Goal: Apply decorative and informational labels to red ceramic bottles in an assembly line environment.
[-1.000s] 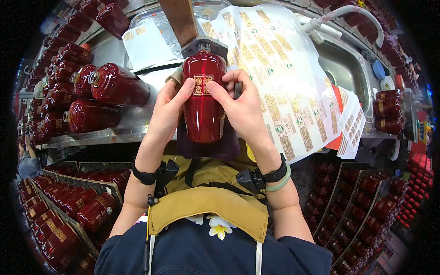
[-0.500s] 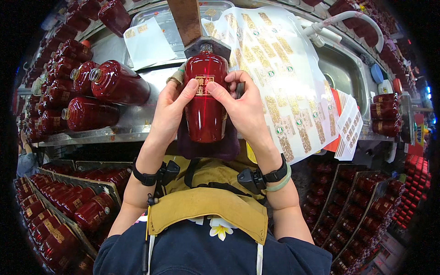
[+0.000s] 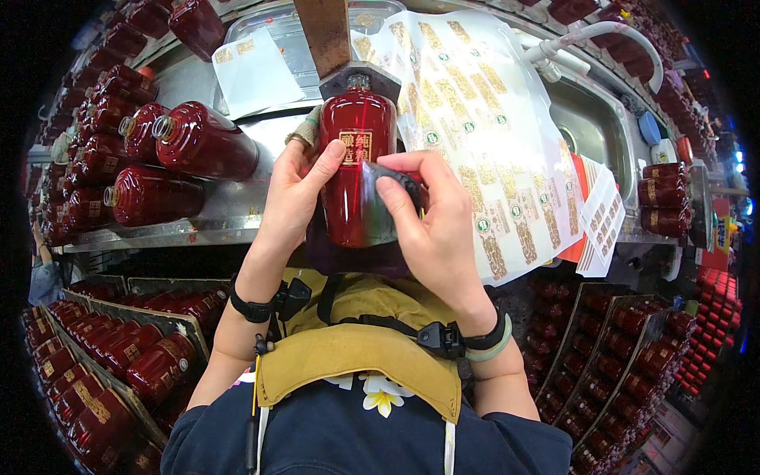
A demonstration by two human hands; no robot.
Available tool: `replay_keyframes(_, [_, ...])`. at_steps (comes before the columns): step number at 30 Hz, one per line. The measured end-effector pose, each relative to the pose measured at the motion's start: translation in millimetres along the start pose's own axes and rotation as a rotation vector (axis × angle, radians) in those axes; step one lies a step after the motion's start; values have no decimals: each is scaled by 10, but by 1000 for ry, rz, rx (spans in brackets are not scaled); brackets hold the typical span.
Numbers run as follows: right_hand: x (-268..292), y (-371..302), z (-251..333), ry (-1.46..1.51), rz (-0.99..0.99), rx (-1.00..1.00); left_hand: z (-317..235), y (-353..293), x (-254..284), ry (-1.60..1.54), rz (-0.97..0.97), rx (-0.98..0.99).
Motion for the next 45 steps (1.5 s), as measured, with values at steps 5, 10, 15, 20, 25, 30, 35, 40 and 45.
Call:
replay_keyframes(5, [-29,-14,-73,-52,-6,-27,-23,4,-16,-2,13,0])
replay_keyframes(10, [-32,-27,-84,-25,-18,-47,-21,-3,7,25,-5,-8])
replay_keyframes(15, [-38,-27,-68,-27,-25,-10,-10,0,5,23,-3,-7])
replay_keyframes(20, [-40,-13,94,-207,-40,68,-1,7,5,19,2,0])
replay_keyframes(25, [-46,-12,100,-247,-51,87,-16,17,-7,9,7,2])
replay_keyframes(30, [-41,-10,31,-183,-12,61,-23,4,-5,-6,3,15])
replay_keyframes(35, [531,114,-36,129,-216,43,-84,-49,250,-16,-119,38])
replay_keyframes(40, [510,229,-228,140,-112,4,-31,-83,294,-77,-103,31])
replay_keyframes(45, [292,349,-253,198,-44,-90,-1,-121,37,-78,-32,16])
Point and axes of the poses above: each hand's wrist, its own y-axis towards the middle knuckle, its own x-axis out of the back of the hand, z = x × y, the point moved 10 cm from there along y, towards the middle knuckle, and after that the axes turned 10 degrees about z, right-handed, at the moved point
